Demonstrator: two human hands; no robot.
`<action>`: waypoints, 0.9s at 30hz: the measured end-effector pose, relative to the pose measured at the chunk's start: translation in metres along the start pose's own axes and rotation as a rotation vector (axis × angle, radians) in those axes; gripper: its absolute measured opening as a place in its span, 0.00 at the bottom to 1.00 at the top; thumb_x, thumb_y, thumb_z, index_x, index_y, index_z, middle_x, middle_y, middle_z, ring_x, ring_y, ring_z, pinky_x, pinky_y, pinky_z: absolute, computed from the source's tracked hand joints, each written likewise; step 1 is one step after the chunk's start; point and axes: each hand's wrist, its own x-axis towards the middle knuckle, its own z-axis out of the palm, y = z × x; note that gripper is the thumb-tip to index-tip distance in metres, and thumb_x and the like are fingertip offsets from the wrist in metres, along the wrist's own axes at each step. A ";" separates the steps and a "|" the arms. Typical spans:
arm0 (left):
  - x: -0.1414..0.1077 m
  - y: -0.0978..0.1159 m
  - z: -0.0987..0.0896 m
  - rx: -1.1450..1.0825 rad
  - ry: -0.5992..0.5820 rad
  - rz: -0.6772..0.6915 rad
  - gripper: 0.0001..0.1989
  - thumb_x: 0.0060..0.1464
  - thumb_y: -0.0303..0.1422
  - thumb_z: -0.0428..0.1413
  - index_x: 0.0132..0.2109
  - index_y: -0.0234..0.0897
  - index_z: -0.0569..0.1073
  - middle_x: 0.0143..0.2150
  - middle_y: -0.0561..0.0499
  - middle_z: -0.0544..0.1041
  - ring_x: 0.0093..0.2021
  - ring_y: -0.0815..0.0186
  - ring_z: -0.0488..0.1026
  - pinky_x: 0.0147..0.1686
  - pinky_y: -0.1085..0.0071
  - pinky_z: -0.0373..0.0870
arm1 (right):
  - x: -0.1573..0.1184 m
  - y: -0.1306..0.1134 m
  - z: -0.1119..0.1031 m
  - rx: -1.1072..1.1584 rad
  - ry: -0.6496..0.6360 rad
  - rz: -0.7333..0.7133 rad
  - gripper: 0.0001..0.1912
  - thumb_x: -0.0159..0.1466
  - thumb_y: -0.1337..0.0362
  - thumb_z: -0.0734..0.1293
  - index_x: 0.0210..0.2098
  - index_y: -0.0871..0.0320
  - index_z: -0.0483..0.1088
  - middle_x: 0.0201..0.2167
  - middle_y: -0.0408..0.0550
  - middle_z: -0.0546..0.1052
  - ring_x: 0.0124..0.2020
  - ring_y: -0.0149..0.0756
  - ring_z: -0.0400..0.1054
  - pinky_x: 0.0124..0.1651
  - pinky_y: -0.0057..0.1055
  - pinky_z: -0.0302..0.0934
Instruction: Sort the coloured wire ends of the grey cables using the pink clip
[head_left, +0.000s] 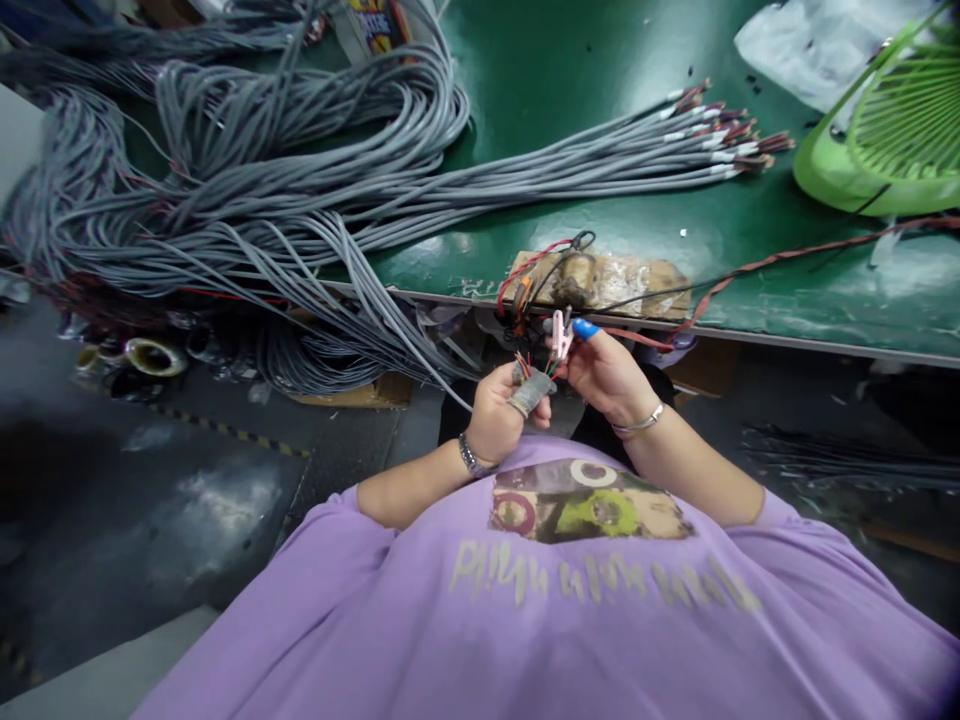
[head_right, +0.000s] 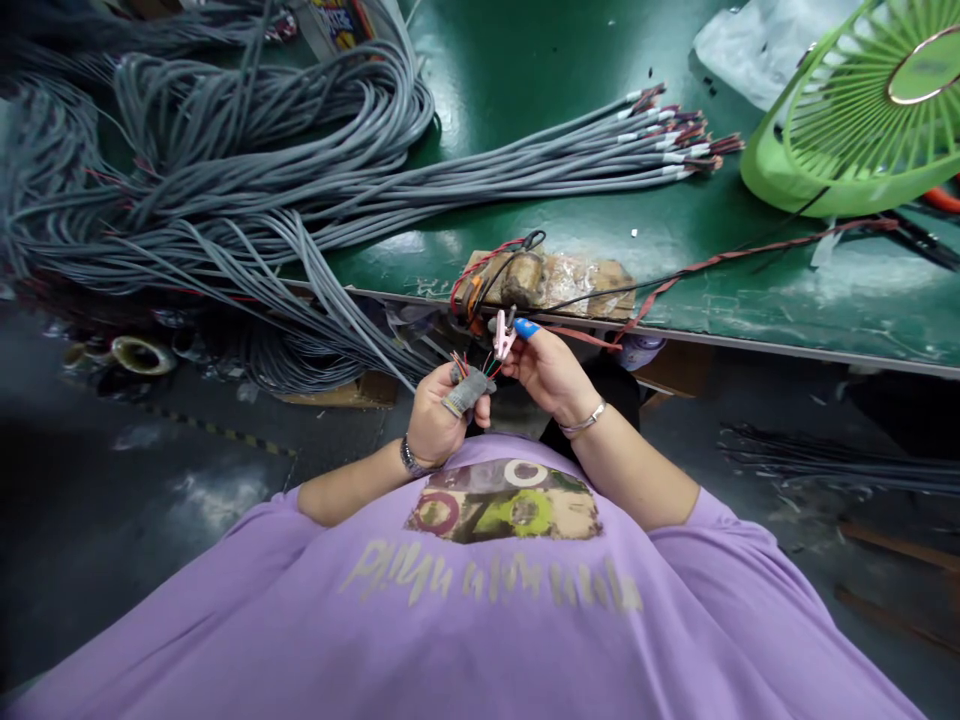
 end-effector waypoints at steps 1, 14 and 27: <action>0.000 0.000 0.000 0.015 0.004 0.020 0.21 0.49 0.50 0.64 0.33 0.36 0.71 0.20 0.57 0.73 0.16 0.74 0.67 0.17 0.77 0.68 | 0.000 0.002 -0.001 -0.012 0.000 -0.031 0.17 0.60 0.48 0.71 0.34 0.56 0.74 0.26 0.42 0.75 0.25 0.28 0.65 0.28 0.25 0.62; 0.007 0.002 0.001 0.151 0.015 0.113 0.21 0.48 0.50 0.64 0.33 0.36 0.71 0.20 0.56 0.74 0.18 0.73 0.69 0.20 0.76 0.71 | 0.008 0.007 0.012 0.055 0.089 0.018 0.28 0.56 0.35 0.69 0.31 0.56 0.73 0.27 0.44 0.78 0.23 0.28 0.66 0.27 0.27 0.63; 0.006 0.001 0.001 0.179 0.031 0.092 0.22 0.47 0.51 0.64 0.31 0.36 0.70 0.20 0.55 0.74 0.18 0.73 0.69 0.21 0.76 0.71 | 0.009 0.011 0.008 0.067 0.021 -0.034 0.27 0.57 0.36 0.69 0.35 0.54 0.72 0.28 0.42 0.77 0.25 0.28 0.67 0.29 0.27 0.63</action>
